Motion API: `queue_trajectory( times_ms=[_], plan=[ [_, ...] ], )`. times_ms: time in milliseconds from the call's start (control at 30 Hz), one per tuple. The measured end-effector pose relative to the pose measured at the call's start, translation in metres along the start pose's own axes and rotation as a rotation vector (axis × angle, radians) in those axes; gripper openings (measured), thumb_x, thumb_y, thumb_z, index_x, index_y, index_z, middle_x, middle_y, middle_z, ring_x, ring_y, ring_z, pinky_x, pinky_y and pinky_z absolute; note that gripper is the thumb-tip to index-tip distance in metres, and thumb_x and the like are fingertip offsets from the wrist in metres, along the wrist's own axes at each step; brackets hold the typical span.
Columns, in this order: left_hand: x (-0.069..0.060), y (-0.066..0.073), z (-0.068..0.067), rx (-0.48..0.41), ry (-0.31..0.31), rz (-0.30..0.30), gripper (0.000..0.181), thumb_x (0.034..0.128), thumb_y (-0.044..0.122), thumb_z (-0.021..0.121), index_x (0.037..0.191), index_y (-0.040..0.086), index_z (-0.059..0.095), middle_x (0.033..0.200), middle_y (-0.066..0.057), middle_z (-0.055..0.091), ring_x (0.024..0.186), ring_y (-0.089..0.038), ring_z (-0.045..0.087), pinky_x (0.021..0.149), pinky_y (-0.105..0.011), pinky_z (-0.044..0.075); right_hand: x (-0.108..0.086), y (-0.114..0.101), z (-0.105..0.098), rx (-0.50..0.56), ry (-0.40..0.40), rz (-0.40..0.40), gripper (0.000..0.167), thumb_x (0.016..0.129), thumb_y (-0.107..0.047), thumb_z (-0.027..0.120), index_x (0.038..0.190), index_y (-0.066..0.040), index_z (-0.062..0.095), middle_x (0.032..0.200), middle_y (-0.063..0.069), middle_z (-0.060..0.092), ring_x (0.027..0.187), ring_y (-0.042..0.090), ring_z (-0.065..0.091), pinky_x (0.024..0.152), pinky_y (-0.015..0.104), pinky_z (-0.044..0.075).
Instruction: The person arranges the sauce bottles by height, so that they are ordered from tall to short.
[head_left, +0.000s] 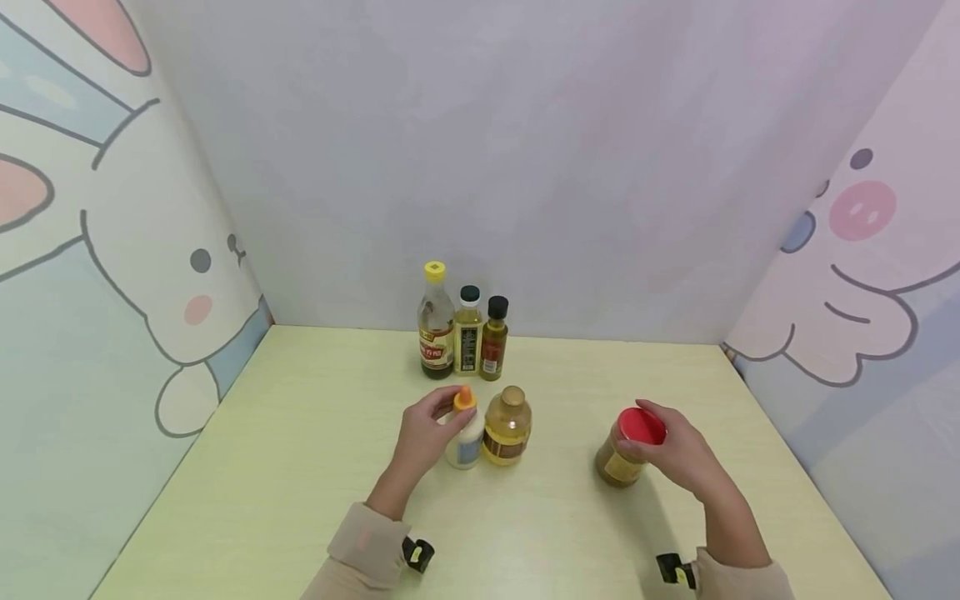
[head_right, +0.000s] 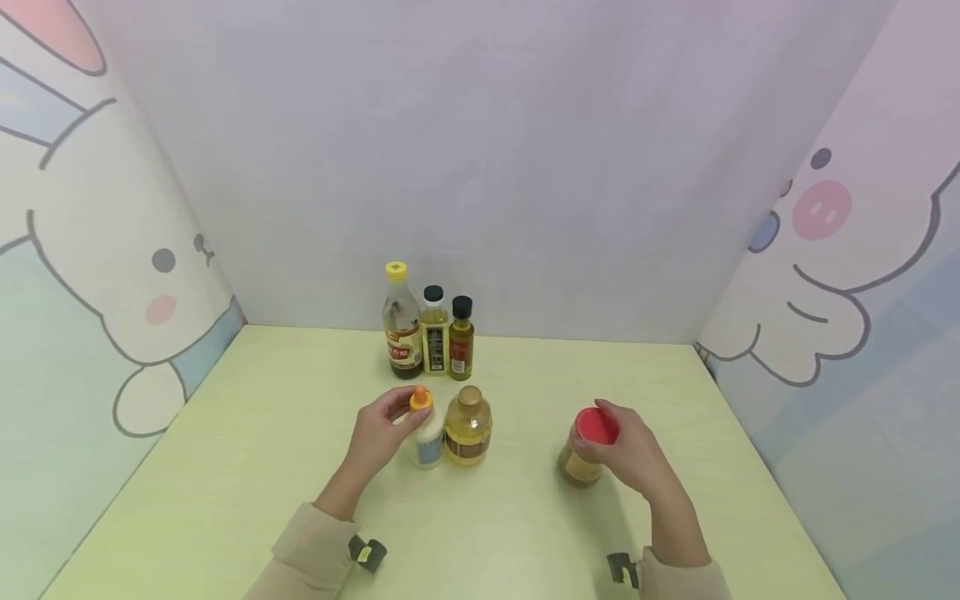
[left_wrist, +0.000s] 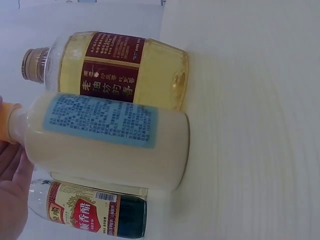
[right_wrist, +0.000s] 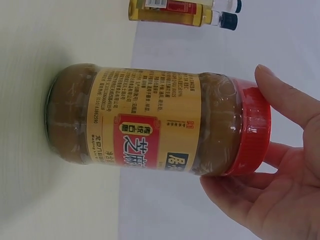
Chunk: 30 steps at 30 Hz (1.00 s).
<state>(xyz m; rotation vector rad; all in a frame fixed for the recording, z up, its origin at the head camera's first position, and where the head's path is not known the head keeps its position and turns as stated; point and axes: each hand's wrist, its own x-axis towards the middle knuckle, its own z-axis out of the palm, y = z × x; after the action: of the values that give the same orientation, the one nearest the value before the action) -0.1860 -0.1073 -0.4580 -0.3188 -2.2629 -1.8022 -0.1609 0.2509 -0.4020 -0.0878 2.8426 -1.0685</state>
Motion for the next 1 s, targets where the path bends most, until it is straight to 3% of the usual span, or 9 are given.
queue_trajectory(
  times_ms=[267,500,567,733,1000],
  plan=[
    [-0.001,0.002,-0.002,0.011,0.002,-0.022,0.040,0.0853,0.023,0.078,0.118,0.004,0.067,0.113,-0.008,0.068,0.103,-0.026,0.065,0.091,-0.049,0.050,-0.002,0.001,-0.002,-0.039,0.018,0.008,0.079,0.083,-0.034,0.079,0.140,0.007,0.042,0.128,0.030,0.048,0.110,0.045,0.049,0.078,0.050,0.054],
    [-0.001,0.003,0.000,-0.029,0.019,-0.060,0.039,0.0838,0.019,0.079,0.118,0.004,0.068,0.112,-0.007,0.068,0.104,-0.027,0.064,0.092,-0.052,0.048,-0.002,0.002,-0.001,-0.047,0.011,0.007,0.076,0.083,-0.034,0.078,0.139,0.005,0.044,0.128,0.027,0.049,0.110,0.044,0.049,0.077,0.049,0.054],
    [-0.001,0.009,0.000,-0.036,0.018,-0.066,0.037,0.0846,0.013,0.078,0.117,0.001,0.067,0.112,-0.011,0.068,0.104,-0.030,0.063,0.092,-0.053,0.048,-0.002,0.002,-0.001,-0.049,0.011,0.008,0.076,0.083,-0.035,0.078,0.139,0.004,0.044,0.129,0.028,0.048,0.110,0.045,0.049,0.076,0.049,0.055],
    [0.000,0.012,0.002,-0.050,0.027,-0.075,0.035,0.0840,0.007,0.077,0.115,-0.003,0.067,0.112,-0.015,0.067,0.103,-0.031,0.064,0.092,-0.048,0.050,-0.003,0.004,0.000,-0.049,0.023,0.010,0.076,0.083,-0.036,0.077,0.139,0.003,0.044,0.129,0.028,0.048,0.110,0.044,0.049,0.077,0.049,0.054],
    [0.003,0.004,0.002,-0.081,0.052,-0.057,0.036,0.0827,0.013,0.080,0.113,-0.002,0.068,0.111,-0.013,0.068,0.101,-0.029,0.065,0.092,-0.043,0.050,-0.004,0.004,0.000,-0.056,0.028,0.003,0.076,0.084,-0.035,0.077,0.140,0.004,0.044,0.131,0.028,0.048,0.111,0.044,0.049,0.079,0.051,0.053]
  ],
)
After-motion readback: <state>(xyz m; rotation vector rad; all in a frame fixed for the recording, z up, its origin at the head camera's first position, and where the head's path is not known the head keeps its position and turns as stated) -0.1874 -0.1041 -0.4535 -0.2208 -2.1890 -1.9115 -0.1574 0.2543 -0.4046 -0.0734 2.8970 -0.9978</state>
